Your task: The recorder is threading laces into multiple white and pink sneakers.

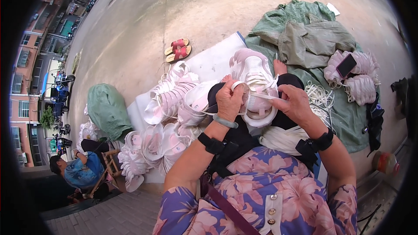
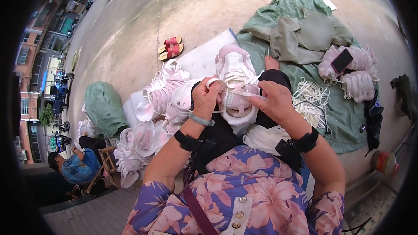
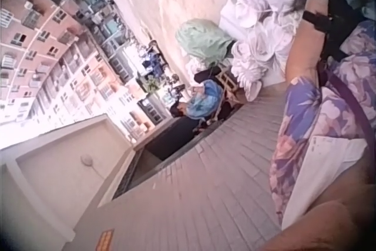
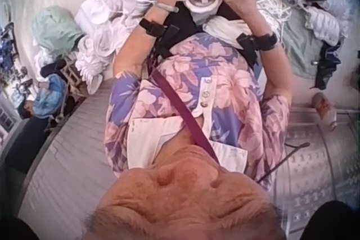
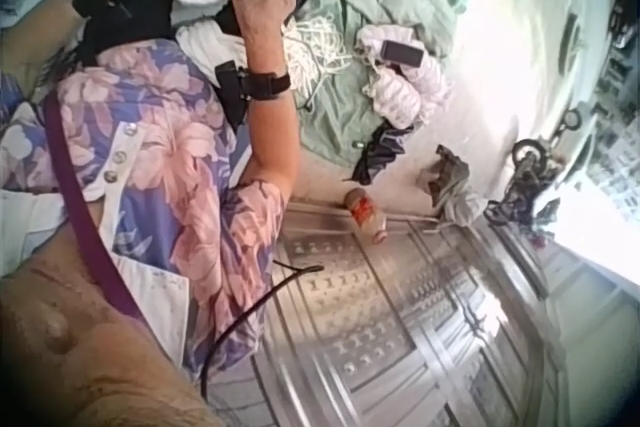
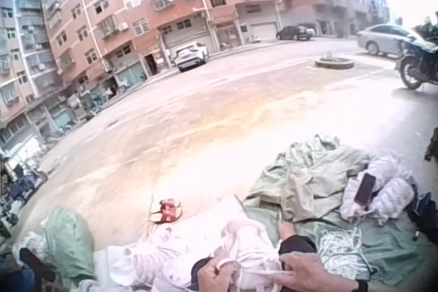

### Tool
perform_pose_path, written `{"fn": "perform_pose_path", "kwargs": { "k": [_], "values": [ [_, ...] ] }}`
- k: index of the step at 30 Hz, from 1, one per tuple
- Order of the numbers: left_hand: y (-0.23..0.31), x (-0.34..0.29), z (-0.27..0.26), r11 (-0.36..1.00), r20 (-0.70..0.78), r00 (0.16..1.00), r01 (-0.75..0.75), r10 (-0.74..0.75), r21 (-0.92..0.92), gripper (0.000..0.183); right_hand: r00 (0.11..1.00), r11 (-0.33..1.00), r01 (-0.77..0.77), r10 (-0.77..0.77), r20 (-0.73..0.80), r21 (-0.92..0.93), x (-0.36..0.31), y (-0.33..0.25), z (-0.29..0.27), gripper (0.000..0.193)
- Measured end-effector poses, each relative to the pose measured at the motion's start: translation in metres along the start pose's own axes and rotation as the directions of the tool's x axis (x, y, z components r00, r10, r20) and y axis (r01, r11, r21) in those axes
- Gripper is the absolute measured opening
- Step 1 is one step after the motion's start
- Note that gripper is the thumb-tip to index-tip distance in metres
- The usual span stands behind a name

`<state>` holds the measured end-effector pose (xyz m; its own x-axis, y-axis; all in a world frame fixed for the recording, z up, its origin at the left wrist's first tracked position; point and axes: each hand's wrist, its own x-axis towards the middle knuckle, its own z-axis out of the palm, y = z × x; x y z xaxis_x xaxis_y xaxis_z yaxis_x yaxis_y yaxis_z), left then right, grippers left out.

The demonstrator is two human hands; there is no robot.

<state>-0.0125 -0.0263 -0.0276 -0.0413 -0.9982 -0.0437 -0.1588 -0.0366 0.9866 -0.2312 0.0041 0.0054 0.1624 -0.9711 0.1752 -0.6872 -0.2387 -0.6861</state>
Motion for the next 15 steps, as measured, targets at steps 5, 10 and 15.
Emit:
{"fn": "perform_pose_path", "kwargs": {
  "k": [5, 10, 15],
  "values": [
    [0.005, 0.004, -0.001, 0.975, 0.1, 0.984, 0.162, -0.148, -0.154, 0.014, 0.975, 0.903, -0.223, 0.197, 0.107, 0.368, -0.005, 0.009, -0.016, 0.015],
    [0.001, 0.012, -0.001, 0.978, 0.082, 0.975, 0.207, -0.205, -0.013, 0.014, 0.967, 0.871, -0.253, 0.244, 0.076, 0.42, -0.028, 0.024, -0.04, 0.018],
    [-0.001, 0.011, -0.001, 0.991, 0.137, 0.981, 0.136, -0.135, -0.001, 0.011, 0.934, 0.791, -0.356, 0.312, 0.172, 0.498, -0.043, 0.042, -0.045, 0.024]
  ]
}}
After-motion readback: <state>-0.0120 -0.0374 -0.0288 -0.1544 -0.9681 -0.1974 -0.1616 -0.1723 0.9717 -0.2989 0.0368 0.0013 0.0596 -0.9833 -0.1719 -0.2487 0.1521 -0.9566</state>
